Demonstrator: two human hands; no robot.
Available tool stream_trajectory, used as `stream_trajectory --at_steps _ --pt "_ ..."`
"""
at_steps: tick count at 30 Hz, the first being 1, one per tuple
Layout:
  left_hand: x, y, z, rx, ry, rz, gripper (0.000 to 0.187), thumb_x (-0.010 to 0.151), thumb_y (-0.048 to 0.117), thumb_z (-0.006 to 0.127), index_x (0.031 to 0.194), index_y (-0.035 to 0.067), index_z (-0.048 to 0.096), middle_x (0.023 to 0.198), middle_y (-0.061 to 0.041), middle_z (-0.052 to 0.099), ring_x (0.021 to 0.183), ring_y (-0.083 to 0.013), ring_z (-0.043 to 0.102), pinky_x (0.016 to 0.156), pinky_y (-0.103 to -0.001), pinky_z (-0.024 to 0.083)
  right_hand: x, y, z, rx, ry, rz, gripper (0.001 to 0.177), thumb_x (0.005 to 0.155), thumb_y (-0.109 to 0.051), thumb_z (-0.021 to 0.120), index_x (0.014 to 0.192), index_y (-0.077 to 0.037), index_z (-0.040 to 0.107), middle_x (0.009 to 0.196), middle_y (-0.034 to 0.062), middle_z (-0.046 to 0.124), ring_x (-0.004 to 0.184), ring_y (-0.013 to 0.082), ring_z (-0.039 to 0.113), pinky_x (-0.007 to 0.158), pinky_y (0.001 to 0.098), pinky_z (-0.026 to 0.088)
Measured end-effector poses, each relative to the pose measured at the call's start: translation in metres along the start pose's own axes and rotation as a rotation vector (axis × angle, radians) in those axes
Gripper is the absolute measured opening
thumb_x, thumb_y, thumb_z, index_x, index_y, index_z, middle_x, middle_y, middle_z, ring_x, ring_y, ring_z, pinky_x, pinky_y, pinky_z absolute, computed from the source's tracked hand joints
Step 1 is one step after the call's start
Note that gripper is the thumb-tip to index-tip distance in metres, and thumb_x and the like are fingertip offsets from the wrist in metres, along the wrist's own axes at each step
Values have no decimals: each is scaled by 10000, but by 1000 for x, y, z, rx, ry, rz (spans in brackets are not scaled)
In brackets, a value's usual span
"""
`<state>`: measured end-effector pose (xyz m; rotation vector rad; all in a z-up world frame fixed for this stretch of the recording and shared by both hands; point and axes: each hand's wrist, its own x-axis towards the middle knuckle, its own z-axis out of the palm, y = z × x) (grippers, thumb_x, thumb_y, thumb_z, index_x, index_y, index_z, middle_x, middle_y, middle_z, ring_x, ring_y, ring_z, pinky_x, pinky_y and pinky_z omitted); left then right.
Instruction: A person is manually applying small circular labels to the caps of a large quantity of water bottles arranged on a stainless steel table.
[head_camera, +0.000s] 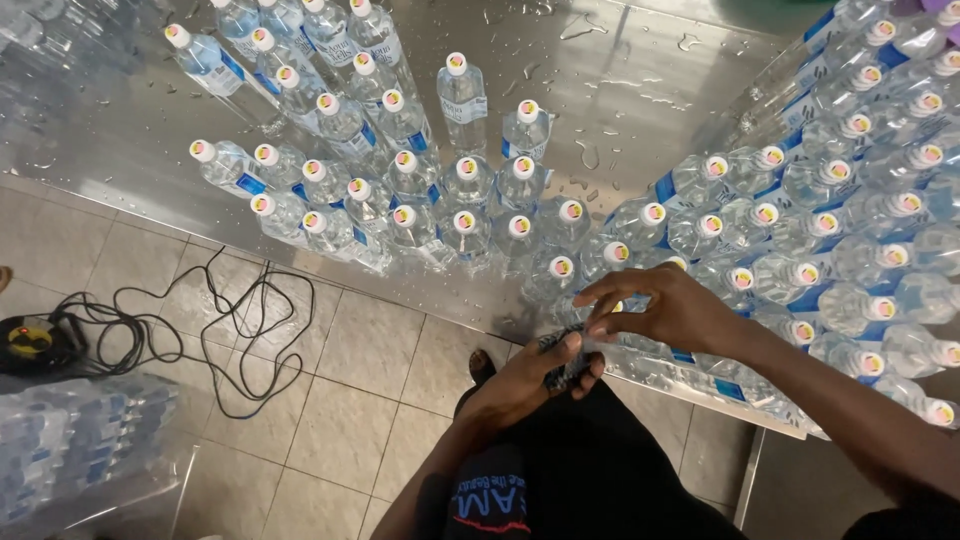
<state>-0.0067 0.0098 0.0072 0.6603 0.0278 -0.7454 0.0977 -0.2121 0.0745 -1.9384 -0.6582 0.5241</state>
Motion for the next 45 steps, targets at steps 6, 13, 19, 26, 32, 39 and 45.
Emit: stream_trajectory --at_steps 6,13,19,26,32,39,45 --pt "-6 -3 -11 -13 22 94 590 1198 359 513 1556 -110 517 1093 -150 726 912 -171 707 737 -265 612 22 30 -48 42 21 2 368 889 29 791 1234 -94 826 969 187 894 785 372 832 867 532 617" --pt "-10 0 -20 -26 62 69 651 1176 404 533 1624 -65 474 1087 -136 698 922 -173 683 744 -285 596 50 62 -83 -254 266 85 275 1059 -12 737 1298 -120 823 1124 194 821 1169 483 736 1139 594 476" --pt "-13 -1 -20 -32 92 78 662 1169 417 546 1632 -53 482 1094 -135 700 922 -168 678 740 -286 587 27 72 -90 -324 205 195 242 1067 -31 711 1257 -101 845 1123 248 824 1170 541 720 1172 659 440" --pt "-18 13 -4 -37 114 28 657 1084 478 622 1540 6 573 1033 -28 669 877 -118 598 757 -275 482 21 119 -99 -580 58 -36 162 953 -192 816 1094 -112 805 1288 93 811 1173 353 759 987 542 593" --pt "-16 14 1 -22 107 19 644 1094 472 620 1531 1 579 1037 -34 671 872 -117 602 751 -267 486 21 138 -92 -655 80 46 229 995 -182 784 1187 -101 688 1278 100 793 1114 404 756 1015 580 564" --pt "-11 10 2 13 65 -13 654 1100 487 608 1547 11 580 1048 -28 673 887 -125 603 767 -273 488 35 88 -82 -755 -44 279 879 1005 -187 686 1743 -162 208 1500 138 669 1462 504 505 1255 593 352" --pt "-15 14 7 -3 79 -4 637 1113 448 601 1559 -5 563 1041 -34 665 891 -123 594 770 -267 481 42 146 -94 -1018 -224 161 577 1012 -209 658 1575 -206 532 1664 158 509 1673 364 305 1310 629 244"
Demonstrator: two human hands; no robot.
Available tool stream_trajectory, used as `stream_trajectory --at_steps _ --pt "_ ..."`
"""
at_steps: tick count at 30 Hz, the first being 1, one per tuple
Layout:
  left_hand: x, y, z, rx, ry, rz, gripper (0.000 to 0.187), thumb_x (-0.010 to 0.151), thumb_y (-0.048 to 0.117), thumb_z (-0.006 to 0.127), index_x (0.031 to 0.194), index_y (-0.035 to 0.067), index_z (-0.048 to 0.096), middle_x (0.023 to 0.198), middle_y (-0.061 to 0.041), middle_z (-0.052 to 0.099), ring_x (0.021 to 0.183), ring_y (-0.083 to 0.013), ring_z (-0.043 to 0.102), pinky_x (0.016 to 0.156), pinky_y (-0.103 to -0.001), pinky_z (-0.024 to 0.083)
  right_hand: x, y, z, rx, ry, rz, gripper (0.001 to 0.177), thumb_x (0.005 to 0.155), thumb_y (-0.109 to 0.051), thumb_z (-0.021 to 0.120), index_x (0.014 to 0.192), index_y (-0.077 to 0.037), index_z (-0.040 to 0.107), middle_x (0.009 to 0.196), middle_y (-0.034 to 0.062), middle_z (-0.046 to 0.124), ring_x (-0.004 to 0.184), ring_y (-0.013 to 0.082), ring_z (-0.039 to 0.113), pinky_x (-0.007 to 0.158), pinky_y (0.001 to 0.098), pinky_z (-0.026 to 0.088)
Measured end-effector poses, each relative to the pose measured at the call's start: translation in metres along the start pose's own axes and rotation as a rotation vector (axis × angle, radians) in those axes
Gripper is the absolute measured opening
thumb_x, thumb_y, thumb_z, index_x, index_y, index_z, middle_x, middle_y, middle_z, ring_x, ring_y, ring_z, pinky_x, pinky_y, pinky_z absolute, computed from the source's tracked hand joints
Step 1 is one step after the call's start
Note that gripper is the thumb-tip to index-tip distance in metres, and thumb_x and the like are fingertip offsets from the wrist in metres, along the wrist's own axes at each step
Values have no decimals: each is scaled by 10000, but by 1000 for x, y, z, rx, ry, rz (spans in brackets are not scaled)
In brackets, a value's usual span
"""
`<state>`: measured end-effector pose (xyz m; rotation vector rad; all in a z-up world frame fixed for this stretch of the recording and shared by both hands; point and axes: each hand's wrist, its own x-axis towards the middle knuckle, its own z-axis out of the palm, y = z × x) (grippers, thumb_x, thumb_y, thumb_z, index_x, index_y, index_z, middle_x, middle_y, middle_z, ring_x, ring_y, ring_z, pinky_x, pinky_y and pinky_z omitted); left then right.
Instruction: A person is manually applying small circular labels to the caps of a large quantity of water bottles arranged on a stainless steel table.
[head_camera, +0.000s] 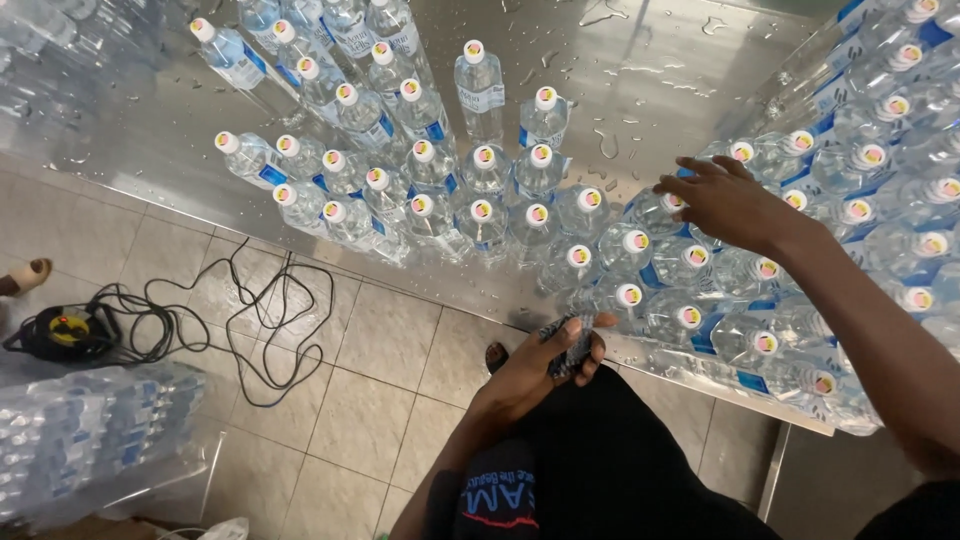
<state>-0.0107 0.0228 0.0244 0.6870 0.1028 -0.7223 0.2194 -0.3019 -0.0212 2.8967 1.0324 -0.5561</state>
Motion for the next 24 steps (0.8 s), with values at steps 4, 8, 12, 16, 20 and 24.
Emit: stream_trajectory --at_steps 4,8,12,16,20,24 --pt "1 -1 0 -8 1 14 627 1111 459 600 1536 -1 569 1018 -23 666 867 -117 591 755 -269 469 -12 -21 -20 96 -5 19 834 944 -213 738 1690 -253 366 1742 111 392 1646 394 278 1298 634 226" --pt "7 -5 -7 -7 -3 4 672 1094 474 629 1555 -9 556 1037 -33 674 880 -121 608 757 -271 487 -43 -81 -62 360 177 -79 656 932 -304 757 1544 -175 562 1562 136 546 1415 376 511 1135 570 454" --pt "15 -11 -6 63 -47 28 583 1188 464 550 1442 -53 638 1054 -130 713 876 -165 708 673 -257 534 -68 -153 -72 839 224 -199 496 759 -296 985 1184 -101 820 1019 159 741 945 401 771 878 576 618" --pt "18 -24 -11 55 -78 4 635 1186 461 573 1544 -63 559 1120 -159 696 951 -207 713 729 -294 553 -69 -166 -55 921 273 -252 290 812 -236 963 1030 -125 807 831 55 744 787 296 770 789 461 614" --pt "17 -20 -12 50 -104 8 641 1184 459 577 1561 -58 547 1118 -175 704 958 -212 718 755 -300 575 -71 -157 -49 1011 282 -168 271 812 -160 942 1068 -162 856 837 18 866 563 173 686 542 338 517" --pt "13 -12 -4 38 -77 11 560 1186 454 571 1424 -48 639 1098 -166 721 919 -188 691 746 -278 557 -70 -147 -53 1004 276 -80 291 826 -116 902 1101 -207 878 906 13 916 350 124 535 349 274 415"
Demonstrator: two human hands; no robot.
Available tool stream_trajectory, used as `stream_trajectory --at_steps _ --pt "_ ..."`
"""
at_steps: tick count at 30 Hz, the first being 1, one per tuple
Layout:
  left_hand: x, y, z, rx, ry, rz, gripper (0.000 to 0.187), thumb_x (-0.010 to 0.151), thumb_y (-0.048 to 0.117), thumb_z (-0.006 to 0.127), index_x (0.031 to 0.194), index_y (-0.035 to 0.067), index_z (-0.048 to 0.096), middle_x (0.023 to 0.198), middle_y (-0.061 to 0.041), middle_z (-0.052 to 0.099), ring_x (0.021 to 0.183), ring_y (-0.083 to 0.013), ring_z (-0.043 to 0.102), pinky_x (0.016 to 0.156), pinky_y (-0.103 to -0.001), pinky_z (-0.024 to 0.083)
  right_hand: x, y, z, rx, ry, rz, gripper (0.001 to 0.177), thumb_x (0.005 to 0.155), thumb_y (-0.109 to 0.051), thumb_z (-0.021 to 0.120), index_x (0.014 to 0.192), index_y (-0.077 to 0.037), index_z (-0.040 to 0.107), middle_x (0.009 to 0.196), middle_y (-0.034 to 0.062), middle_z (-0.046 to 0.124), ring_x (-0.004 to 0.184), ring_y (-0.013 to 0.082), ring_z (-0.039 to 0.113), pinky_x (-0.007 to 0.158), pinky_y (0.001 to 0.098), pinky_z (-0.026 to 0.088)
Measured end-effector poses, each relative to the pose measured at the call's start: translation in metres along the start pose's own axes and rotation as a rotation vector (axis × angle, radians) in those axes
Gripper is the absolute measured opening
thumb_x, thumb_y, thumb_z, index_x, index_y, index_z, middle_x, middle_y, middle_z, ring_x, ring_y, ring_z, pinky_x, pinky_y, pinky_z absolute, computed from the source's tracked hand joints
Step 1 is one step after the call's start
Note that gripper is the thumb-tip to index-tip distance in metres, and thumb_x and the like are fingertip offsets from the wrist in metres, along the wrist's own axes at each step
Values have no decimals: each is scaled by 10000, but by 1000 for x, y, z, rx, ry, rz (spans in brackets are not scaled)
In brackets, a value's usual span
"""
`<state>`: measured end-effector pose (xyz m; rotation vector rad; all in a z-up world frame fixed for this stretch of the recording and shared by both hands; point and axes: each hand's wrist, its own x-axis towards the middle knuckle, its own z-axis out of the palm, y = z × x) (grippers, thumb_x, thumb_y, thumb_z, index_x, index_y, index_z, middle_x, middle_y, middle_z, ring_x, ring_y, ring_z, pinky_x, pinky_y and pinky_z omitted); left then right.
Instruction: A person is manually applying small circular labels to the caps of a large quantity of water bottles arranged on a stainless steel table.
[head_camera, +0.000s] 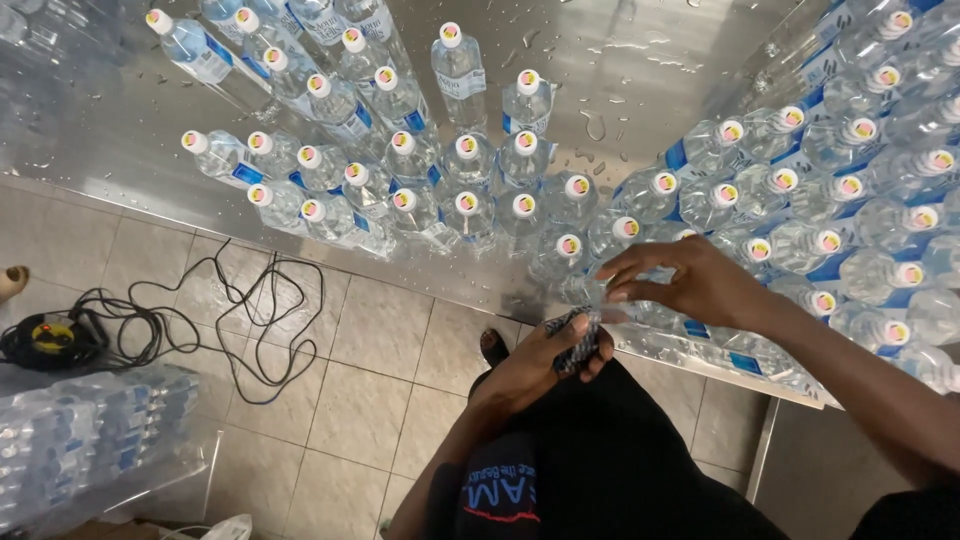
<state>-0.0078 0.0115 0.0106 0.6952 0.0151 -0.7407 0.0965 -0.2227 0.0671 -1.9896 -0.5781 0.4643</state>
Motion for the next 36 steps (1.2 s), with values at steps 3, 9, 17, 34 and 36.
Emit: stream_trajectory --at_steps 3,9,17,34,36 --pt "2 -8 -12 -27 7 27 667 1182 458 558 1573 -81 518 1102 -145 718 918 -148 690 728 -266 563 14 -10 -23 -11 103 -38 312 865 66 826 1132 -92 861 980 177 872 839 423 831 894 572 614" --pt "-1 -10 -20 -70 42 75 668 1193 397 532 1602 -125 449 1086 -175 715 894 -186 685 731 -283 584 41 35 -30 -265 211 -216 277 937 102 806 1152 -62 862 1102 204 822 1155 465 755 1229 696 412" --pt "-6 -3 -20 -41 48 59 708 1179 441 547 1623 -102 456 1101 -143 720 901 -151 669 743 -282 560 31 56 -27 -582 104 -223 223 947 -66 839 1159 -134 846 1146 158 831 1281 374 735 1336 673 262" --pt "-12 14 -7 -9 38 -16 685 1111 504 573 1576 1 539 1050 -36 669 879 -120 594 771 -274 492 12 48 -23 -891 -86 -235 567 1002 -304 700 1481 -64 515 1531 194 631 1565 366 486 1395 617 102" --pt "-13 15 -3 19 50 -40 725 1090 530 588 1579 -4 540 1045 -34 676 881 -124 614 770 -279 506 1 15 -14 -483 -58 -155 469 967 -394 759 1344 -143 637 1387 103 663 1337 322 608 1123 497 431"
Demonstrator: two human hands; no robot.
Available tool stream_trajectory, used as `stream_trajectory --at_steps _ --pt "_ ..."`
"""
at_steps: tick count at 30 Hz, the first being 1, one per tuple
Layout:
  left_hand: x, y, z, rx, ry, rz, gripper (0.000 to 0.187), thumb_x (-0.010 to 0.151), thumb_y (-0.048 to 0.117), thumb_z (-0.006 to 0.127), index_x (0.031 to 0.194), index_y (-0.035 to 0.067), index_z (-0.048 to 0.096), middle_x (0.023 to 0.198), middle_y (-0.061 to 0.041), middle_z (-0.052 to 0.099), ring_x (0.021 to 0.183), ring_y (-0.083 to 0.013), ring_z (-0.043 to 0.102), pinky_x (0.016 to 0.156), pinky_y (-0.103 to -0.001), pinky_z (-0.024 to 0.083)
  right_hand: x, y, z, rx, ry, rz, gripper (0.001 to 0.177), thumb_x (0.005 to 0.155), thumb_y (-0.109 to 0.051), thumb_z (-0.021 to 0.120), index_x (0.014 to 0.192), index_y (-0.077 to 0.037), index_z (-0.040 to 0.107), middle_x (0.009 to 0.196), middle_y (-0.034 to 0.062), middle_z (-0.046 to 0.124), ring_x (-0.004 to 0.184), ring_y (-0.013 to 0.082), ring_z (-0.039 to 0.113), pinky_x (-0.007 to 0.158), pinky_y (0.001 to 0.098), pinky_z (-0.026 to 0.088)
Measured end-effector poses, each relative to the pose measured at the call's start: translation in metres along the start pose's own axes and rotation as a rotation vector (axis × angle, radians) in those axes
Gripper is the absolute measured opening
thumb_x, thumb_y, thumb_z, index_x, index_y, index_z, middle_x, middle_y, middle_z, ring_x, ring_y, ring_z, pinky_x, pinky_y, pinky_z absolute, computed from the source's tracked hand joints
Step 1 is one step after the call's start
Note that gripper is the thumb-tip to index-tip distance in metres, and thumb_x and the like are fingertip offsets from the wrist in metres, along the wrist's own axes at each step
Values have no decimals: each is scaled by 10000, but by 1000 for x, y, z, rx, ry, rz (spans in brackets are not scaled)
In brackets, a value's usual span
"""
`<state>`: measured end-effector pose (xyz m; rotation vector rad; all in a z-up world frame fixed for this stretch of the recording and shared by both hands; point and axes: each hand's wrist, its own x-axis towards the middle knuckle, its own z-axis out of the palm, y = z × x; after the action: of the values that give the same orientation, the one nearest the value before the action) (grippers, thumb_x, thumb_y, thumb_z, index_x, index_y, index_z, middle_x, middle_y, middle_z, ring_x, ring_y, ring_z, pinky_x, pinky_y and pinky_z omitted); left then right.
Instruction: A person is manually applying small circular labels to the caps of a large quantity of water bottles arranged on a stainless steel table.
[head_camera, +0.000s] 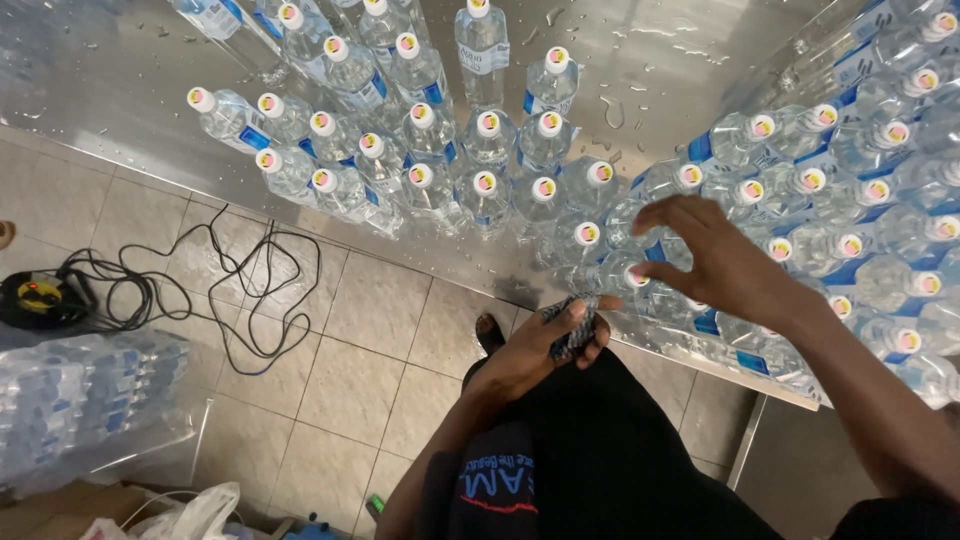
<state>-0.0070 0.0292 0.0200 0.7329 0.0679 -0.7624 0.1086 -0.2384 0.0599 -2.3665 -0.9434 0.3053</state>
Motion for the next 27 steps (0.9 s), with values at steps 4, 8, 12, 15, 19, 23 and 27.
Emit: stream_trajectory --at_steps 4,8,12,15,19,23,27 --pt "12 -28 -13 -81 -35 48 566 1187 408 594 1474 -80 609 1099 -201 716 922 -226 725 740 -307 607 -9 -38 35 238 99 98 432 781 -279 979 1109 -117 749 1110 116 784 1148 410 760 1048 580 553" --pt "7 -23 -5 -72 -50 15 554 1174 403 623 1439 -83 632 1071 -193 725 901 -224 743 710 -288 608 -17 -41 44 381 93 79 245 814 -178 949 1003 -158 794 899 47 787 963 334 812 905 488 607" --pt "12 -30 -14 -18 -43 46 535 1182 411 593 1367 -86 658 1028 -190 700 861 -218 721 698 -285 603 -26 -42 33 447 124 152 307 841 -85 903 1136 -150 850 934 68 886 1002 344 840 928 483 616" --pt "14 -31 -12 -6 -36 82 520 1203 385 552 1347 -101 672 1020 -197 710 857 -212 727 694 -276 607 -24 -38 21 441 111 210 337 890 -63 856 1198 -200 847 982 36 908 1036 276 848 861 462 599" --pt "16 -23 -11 28 24 131 581 1189 377 552 1453 -138 590 997 -201 704 804 -207 730 601 -245 561 -17 -31 14 421 175 242 321 893 -23 846 1195 -131 847 1005 131 884 1040 381 833 932 537 592" --pt "21 -35 -29 -9 39 168 612 1196 361 531 1556 -135 520 1053 -188 725 849 -181 712 678 -259 587 -15 -9 29 277 236 207 335 948 25 799 1247 -117 851 1077 190 848 1080 475 779 1003 610 579" --pt "19 -32 -27 18 30 187 604 1211 351 500 1574 -131 503 1066 -174 727 859 -166 709 688 -256 593 -19 -12 29 116 190 147 314 953 77 764 1212 -77 853 1120 239 828 1100 521 758 1012 641 580"
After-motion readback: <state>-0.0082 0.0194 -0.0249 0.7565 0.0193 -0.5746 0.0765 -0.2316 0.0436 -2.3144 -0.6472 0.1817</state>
